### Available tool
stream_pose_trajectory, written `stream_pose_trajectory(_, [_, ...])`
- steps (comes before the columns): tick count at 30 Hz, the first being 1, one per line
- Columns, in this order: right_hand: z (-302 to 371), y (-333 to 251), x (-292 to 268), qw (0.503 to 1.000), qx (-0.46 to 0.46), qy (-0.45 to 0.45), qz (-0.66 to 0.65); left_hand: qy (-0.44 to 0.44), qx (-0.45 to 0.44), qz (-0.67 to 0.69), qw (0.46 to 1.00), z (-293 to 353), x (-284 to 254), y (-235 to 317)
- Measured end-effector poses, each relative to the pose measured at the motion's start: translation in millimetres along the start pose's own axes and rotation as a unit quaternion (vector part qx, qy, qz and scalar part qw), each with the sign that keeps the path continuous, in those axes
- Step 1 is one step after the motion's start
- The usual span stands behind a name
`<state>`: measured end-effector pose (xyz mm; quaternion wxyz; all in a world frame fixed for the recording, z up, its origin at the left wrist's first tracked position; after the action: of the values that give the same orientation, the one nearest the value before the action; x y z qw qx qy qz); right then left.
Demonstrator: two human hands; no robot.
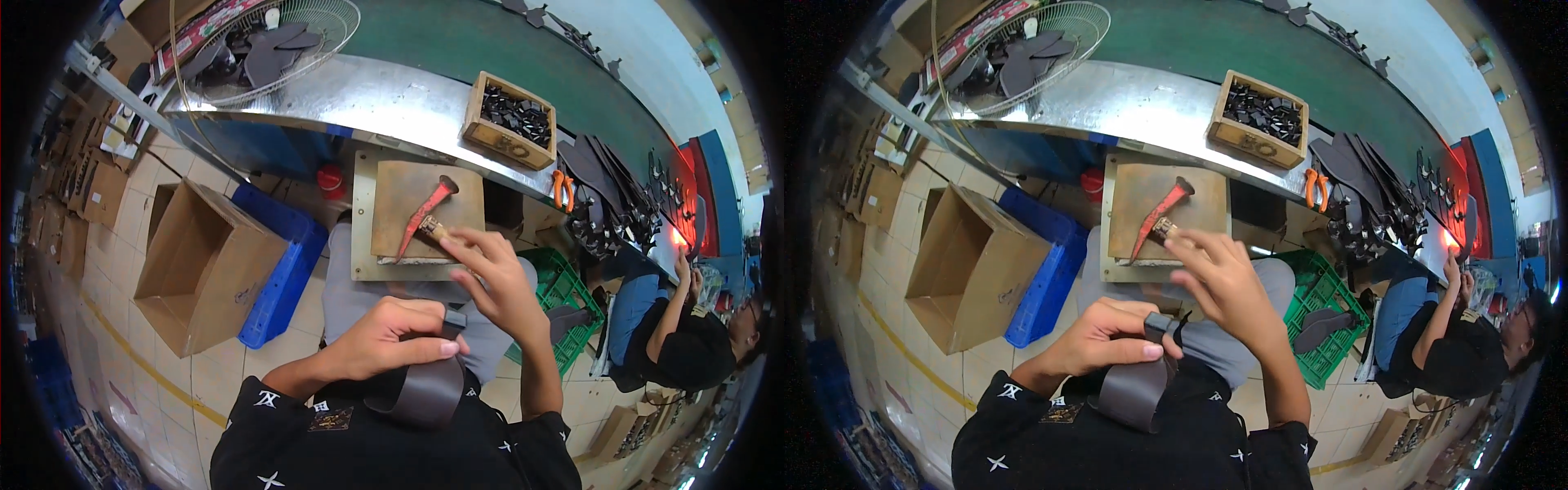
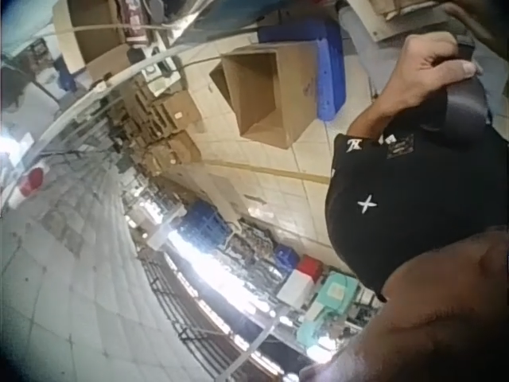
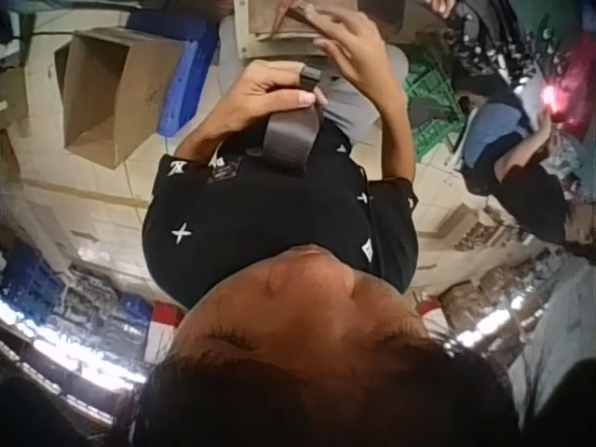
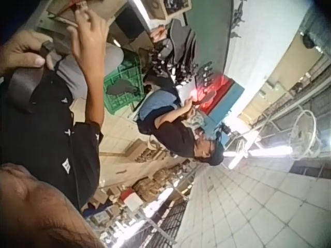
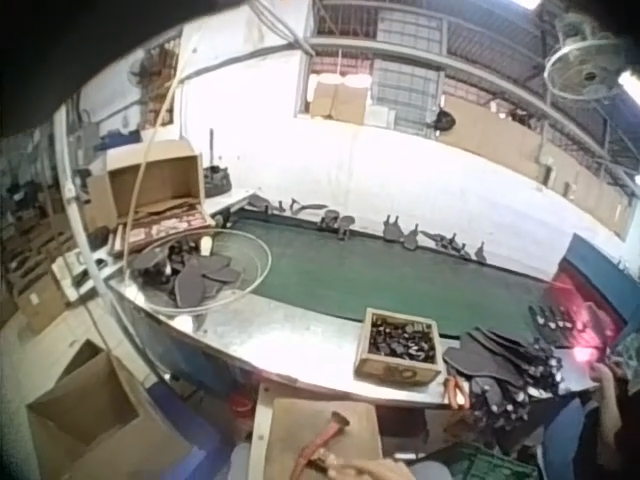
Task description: Hammering and trimming shoe components for assembly at a manufacturing workstation.
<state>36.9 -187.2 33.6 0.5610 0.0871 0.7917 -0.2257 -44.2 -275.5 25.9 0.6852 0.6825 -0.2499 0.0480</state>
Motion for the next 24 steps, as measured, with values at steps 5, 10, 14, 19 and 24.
stream_pose_trajectory(5, [17, -35, -41, 0.922, -0.089, -0.025, -0.377, -0.087, 0.001, 0.06, 0.994, 1, 24, 2])
stream_pose_trajectory(10, [19, -69, -50, 0.871, -0.271, -0.091, -0.399, -0.201, -0.075, 0.151, 0.965, 9, 54, -15])
stream_pose_trajectory(14, [25, -93, -62, 0.863, -0.345, -0.087, -0.357, -0.319, -0.076, 0.144, 0.934, 21, 73, -15])
stream_pose_trajectory(19, [24, -98, -59, 0.869, -0.331, -0.106, -0.352, -0.322, -0.06, 0.13, 0.936, 25, 67, -11])
stream_pose_trajectory(24, [15, -95, -51, 0.863, -0.343, -0.124, -0.35, -0.298, -0.064, 0.088, 0.948, 26, 55, -9])
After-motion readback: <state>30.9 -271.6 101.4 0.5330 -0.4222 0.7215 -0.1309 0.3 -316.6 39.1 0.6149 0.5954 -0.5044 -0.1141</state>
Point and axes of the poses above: each hand's wrist, its own z-axis away from the middle knuckle, its own x-axis out of the palm, y = z × x, the point moved 9 cm from there along -z, towards the middle knuckle, and after that the axes turned 15 degrees about z, right-handed, at the moved point
